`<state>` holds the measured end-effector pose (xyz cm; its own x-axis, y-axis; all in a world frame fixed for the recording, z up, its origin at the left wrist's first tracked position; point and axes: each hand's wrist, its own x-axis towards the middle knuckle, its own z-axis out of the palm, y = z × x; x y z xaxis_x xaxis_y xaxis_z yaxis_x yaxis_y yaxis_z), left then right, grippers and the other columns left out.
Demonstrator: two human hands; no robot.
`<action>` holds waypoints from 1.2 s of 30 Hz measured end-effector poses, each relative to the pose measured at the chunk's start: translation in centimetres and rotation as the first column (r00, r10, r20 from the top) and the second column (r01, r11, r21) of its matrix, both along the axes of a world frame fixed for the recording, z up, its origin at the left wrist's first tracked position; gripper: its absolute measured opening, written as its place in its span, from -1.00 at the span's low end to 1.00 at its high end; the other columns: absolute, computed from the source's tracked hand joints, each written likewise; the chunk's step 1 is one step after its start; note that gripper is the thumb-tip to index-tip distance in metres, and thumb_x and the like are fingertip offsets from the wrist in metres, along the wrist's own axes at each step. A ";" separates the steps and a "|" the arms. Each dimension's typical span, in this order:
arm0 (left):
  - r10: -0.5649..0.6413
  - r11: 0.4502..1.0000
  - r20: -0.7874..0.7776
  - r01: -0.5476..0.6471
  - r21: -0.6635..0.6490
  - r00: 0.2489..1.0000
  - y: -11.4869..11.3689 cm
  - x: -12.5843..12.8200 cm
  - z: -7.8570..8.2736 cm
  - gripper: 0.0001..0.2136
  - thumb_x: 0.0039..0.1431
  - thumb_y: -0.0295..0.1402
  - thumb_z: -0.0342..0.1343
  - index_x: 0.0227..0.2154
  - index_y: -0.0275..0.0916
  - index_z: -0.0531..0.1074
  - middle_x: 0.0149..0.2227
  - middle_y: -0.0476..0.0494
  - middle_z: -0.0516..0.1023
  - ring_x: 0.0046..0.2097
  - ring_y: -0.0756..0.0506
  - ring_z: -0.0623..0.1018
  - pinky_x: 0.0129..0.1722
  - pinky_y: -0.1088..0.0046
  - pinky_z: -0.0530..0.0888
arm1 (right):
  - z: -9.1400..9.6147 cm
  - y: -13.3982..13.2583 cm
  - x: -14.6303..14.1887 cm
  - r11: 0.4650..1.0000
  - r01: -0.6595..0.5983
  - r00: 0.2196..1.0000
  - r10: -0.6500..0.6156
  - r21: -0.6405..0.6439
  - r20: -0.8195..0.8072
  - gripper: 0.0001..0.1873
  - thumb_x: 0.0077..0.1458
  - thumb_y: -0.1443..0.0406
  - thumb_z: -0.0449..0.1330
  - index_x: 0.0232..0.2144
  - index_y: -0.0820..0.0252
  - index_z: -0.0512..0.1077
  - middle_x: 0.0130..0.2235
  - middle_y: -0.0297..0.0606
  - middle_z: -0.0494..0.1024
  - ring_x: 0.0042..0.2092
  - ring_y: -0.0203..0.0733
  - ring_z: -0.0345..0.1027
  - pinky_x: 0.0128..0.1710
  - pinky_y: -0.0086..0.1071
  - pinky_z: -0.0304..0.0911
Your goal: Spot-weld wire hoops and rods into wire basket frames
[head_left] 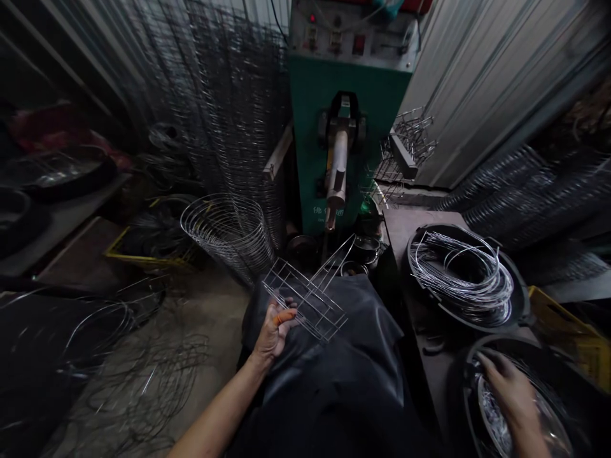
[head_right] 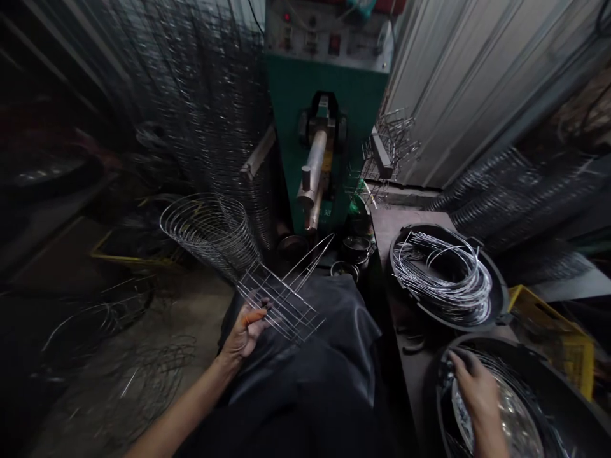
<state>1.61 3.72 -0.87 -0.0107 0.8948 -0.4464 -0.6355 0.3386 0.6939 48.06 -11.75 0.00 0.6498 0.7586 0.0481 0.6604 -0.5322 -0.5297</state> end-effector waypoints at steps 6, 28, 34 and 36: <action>0.035 0.999 -0.039 -0.033 0.041 0.999 -0.1 0.5 0.6 -0.59 -0.20 -0.26 0.22 -0.20 -0.18 0.35 -0.23 -0.11 0.39 -0.23 -0.09 0.45 -0.36 0.34 0.46 | -1.1 11.6 -14.4 0.934 -0.290 0.813 0.356 0.210 -0.460 -0.56 -0.15 -0.04 0.16 -0.42 0.21 0.47 -0.40 -0.15 0.54 -0.32 -0.03 0.41 -0.29 -0.24 0.30; -0.027 0.995 -0.050 0.031 0.090 0.998 0.3 0.4 0.6 -0.52 -0.30 -0.45 0.23 -0.18 -0.15 0.34 -0.17 -0.10 0.34 -0.16 -0.11 0.39 -0.26 0.28 0.46 | 4.8 22.4 -22.9 0.840 -0.299 0.438 0.542 0.453 -0.717 -0.63 -0.14 0.01 0.20 -0.58 0.22 0.34 -0.61 -0.42 0.28 -0.56 -0.37 0.08 -0.56 -0.46 0.00; -0.009 0.998 -0.058 0.012 0.060 0.998 0.6 0.1 0.6 -0.44 -0.31 -0.47 0.21 -0.10 -0.14 0.30 -0.18 -0.08 0.35 -0.16 -0.10 0.40 -0.24 0.25 0.46 | 5.2 21.5 -22.8 0.814 -0.339 0.602 0.573 0.471 -0.556 -0.64 -0.09 0.03 0.17 -0.60 0.22 0.36 -0.60 -0.40 0.29 -0.52 -0.34 0.09 -0.50 -0.44 0.02; -0.016 0.997 -0.049 0.020 0.074 0.999 0.6 0.2 0.5 -0.48 -0.30 -0.48 0.20 -0.14 -0.16 0.32 -0.17 -0.10 0.34 -0.16 -0.10 0.39 -0.25 0.26 0.46 | 5.3 21.4 -22.5 0.820 -0.329 0.627 0.561 0.469 -0.541 -0.64 -0.09 0.03 0.17 -0.61 0.21 0.34 -0.60 -0.40 0.28 -0.52 -0.33 0.09 -0.50 -0.44 0.02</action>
<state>1.80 4.32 -0.37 -0.0144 0.9258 -0.3778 -0.5951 0.2957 0.7473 25.58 9.67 5.28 0.1916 0.9807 0.0379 0.2146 -0.0042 -0.9767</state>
